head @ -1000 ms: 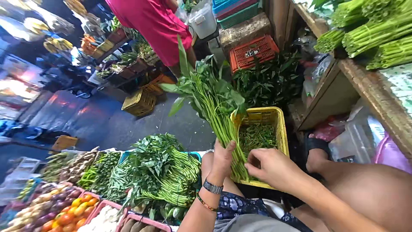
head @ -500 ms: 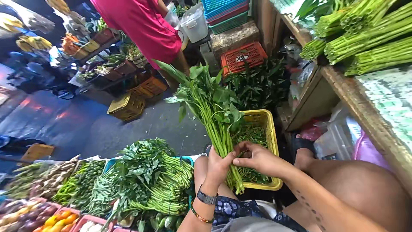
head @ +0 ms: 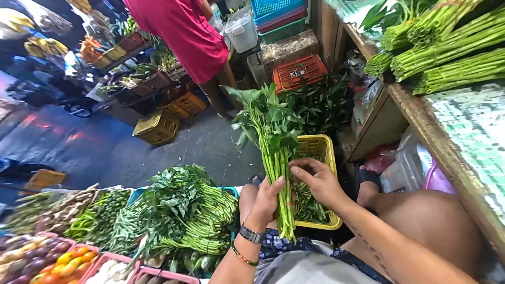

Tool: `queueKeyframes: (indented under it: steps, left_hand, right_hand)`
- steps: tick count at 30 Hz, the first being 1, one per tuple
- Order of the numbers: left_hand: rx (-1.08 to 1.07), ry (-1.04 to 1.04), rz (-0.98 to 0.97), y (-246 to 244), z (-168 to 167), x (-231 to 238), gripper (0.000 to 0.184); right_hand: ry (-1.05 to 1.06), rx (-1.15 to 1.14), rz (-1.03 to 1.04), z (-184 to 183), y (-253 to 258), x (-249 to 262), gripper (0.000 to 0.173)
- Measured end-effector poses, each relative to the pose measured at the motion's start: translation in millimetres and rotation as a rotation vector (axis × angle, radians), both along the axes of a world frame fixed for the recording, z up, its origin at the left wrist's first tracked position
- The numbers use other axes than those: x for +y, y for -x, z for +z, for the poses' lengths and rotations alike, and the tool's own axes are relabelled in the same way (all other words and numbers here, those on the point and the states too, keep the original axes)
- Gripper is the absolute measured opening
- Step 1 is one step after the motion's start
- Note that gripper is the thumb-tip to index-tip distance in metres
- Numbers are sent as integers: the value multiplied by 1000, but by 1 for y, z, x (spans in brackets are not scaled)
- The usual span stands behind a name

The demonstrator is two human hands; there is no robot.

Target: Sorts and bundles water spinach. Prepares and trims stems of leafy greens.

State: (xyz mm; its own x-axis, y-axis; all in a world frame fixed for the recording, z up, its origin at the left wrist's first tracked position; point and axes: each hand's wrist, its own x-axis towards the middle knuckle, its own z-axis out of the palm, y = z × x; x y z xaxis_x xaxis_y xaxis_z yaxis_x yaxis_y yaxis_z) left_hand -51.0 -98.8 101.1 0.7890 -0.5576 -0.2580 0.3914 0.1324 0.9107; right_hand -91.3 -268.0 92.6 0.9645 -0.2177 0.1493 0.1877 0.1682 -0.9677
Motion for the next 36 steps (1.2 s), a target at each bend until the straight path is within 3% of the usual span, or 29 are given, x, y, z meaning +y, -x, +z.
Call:
queueKeyframes:
  steps: [2, 9, 15, 18, 21, 23, 24, 25, 27, 29, 32, 34, 36]
  left_hand:
    - [-22, -19, -16, 6, 3, 3, 51]
    - [-165, -165, 43, 17, 18, 18, 62]
    - [-239, -212, 206, 15, 74, 10, 41]
    - [-293, -343, 229, 9, 97, 3, 45]
    - [-405, -487, 198, -7, 115, -5, 49]
    - [-522, -666, 141, -21, 128, -7, 55]
    - [-587, -778, 96, -28, 136, -9, 58]
    - [-649, -895, 53, -33, 145, -10, 60]
    - [-758, -1107, -20, -42, 160, -14, 63]
    - [-837, -1268, -66, -46, 167, -25, 63]
    - [-915, -1363, -71, -42, 152, -42, 68]
    - [-997, -1378, -83, -39, 130, -57, 72]
    - [-1071, -1344, -42, -35, 109, -72, 80]
  right_hand:
    - [31, -12, 37, 5, 3, 1, 31]
    - [339, -351, -57, 20, 18, 6, 21]
    - [556, -800, -153, 26, 33, 17, 14]
    - [689, -1050, -191, 22, 34, 21, 14]
    - [666, -1208, -236, 24, 36, 15, 14]
    - [687, -1086, -255, 27, 42, 7, 12]
    - [768, -901, -260, 27, 44, 0, 9]
    - [898, -644, -220, 28, 45, -7, 12]
    - [1058, 13, 80, 42, 34, -22, 38]
    - [841, 246, 177, 40, 13, -33, 61]
    - [175, 247, 211, 47, -6, -29, 77]
    - [-51, 228, 182, 61, -20, -21, 80]
    - [-185, 218, 24, 69, -35, -19, 70]
